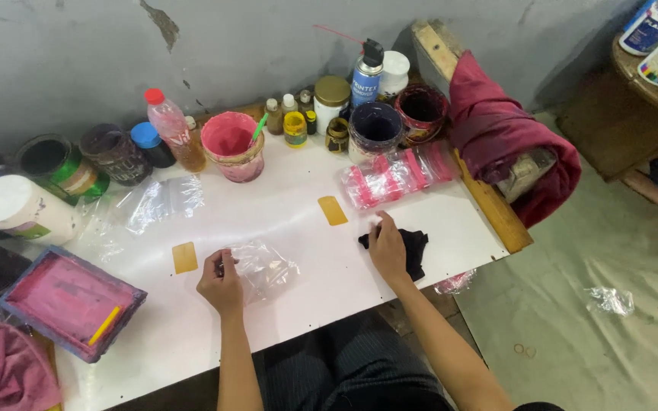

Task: Mixing ink in a container and then performing screen printing on small plastic sheets at a workbench.

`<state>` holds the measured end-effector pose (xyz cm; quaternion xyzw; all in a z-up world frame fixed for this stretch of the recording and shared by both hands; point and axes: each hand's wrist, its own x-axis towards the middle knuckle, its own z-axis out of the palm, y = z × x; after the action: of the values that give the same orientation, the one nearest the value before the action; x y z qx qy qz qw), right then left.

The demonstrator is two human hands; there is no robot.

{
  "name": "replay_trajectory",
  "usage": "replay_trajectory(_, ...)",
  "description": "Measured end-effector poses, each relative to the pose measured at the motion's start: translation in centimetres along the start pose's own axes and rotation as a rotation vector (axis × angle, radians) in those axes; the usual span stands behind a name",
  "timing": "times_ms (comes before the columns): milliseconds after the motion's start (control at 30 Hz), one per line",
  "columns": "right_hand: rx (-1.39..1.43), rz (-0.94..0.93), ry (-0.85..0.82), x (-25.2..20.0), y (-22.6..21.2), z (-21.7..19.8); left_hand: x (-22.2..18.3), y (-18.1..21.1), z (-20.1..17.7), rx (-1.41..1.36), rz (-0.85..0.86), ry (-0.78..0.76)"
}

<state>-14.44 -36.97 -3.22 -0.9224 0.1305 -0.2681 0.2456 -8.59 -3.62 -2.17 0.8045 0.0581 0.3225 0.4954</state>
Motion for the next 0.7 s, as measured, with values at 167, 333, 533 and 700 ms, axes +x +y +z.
replay_trajectory(167, 0.007, 0.026, 0.163, -0.4, -0.6, -1.4, -0.6, 1.0, -0.6, -0.059, -0.049, 0.003)
replay_trajectory(333, 0.123, -0.192, 0.13, -2.5, -4.8, -0.6, -1.6, 3.0, -0.4, -0.018, -0.008, -0.021)
replay_trajectory(533, 0.313, -0.578, -0.235, -5.9, -12.8, 0.8, -3.0, 8.6, -1.1, 0.088, 0.368, -0.115)
replay_trajectory(700, 0.477, -0.303, -0.069, -4.8, -12.6, 1.8, -1.8, 9.2, -3.9, 0.167, 0.531, -0.248)
